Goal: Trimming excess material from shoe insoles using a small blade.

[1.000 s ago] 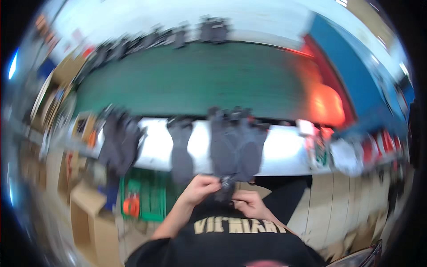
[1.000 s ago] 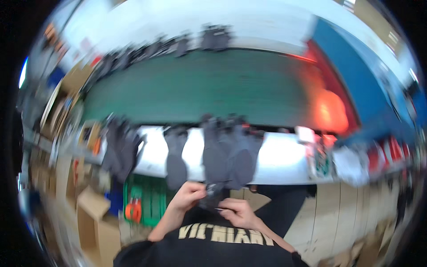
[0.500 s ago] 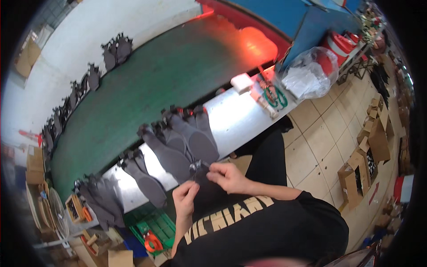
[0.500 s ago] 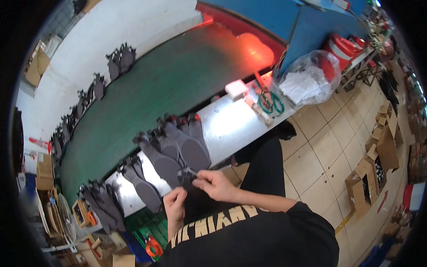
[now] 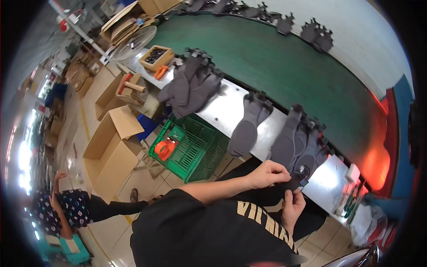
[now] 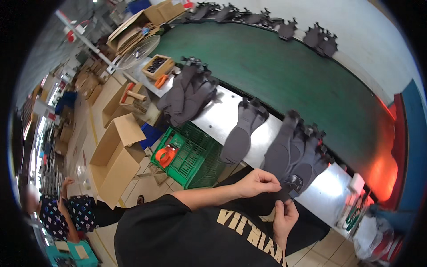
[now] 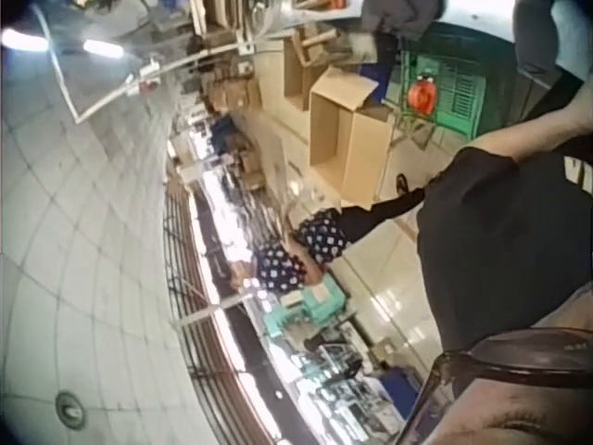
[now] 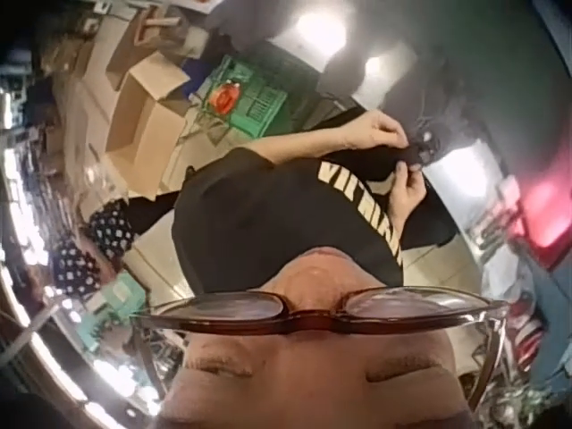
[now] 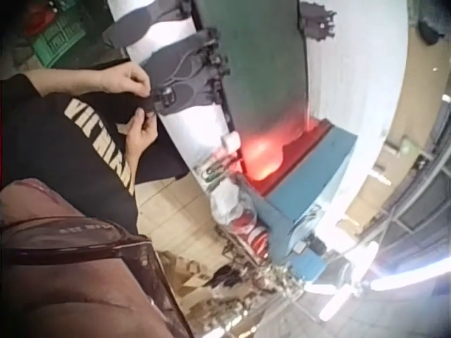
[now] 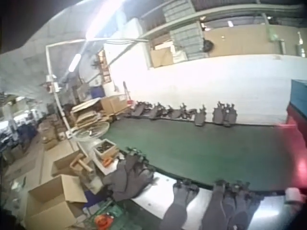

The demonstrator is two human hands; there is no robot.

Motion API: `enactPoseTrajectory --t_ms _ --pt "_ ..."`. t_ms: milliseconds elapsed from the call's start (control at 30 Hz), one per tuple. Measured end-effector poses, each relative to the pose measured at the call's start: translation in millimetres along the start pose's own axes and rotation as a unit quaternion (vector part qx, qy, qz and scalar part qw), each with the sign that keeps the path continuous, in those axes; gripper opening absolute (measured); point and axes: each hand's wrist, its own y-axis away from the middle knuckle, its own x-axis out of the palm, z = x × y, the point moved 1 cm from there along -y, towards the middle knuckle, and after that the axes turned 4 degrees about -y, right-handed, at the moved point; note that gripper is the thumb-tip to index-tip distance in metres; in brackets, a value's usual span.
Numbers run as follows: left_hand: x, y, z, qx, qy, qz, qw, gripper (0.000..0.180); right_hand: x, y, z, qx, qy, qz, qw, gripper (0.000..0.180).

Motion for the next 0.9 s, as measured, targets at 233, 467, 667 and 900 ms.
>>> enactPoseTrajectory --t_ms 233,467,667,900 --pt "-20 24 -33 0.062 0.086 0.022 0.994 0.06 21 -6 15 0.021 0.016 0.115 0.993 0.005" --pt "-56 50 -64 0.158 -0.034 0.047 0.986 0.043 47 -20 13 0.067 0.011 0.205 0.976 0.014" --pt "-89 110 -53 0.194 -0.107 -0.123 0.967 0.032 107 -10 28 0.082 0.066 0.342 0.934 0.016" --pt "-100 167 -65 0.373 -0.35 -0.35 0.785 0.032 156 -3 16 0.061 0.107 0.409 0.904 0.02"
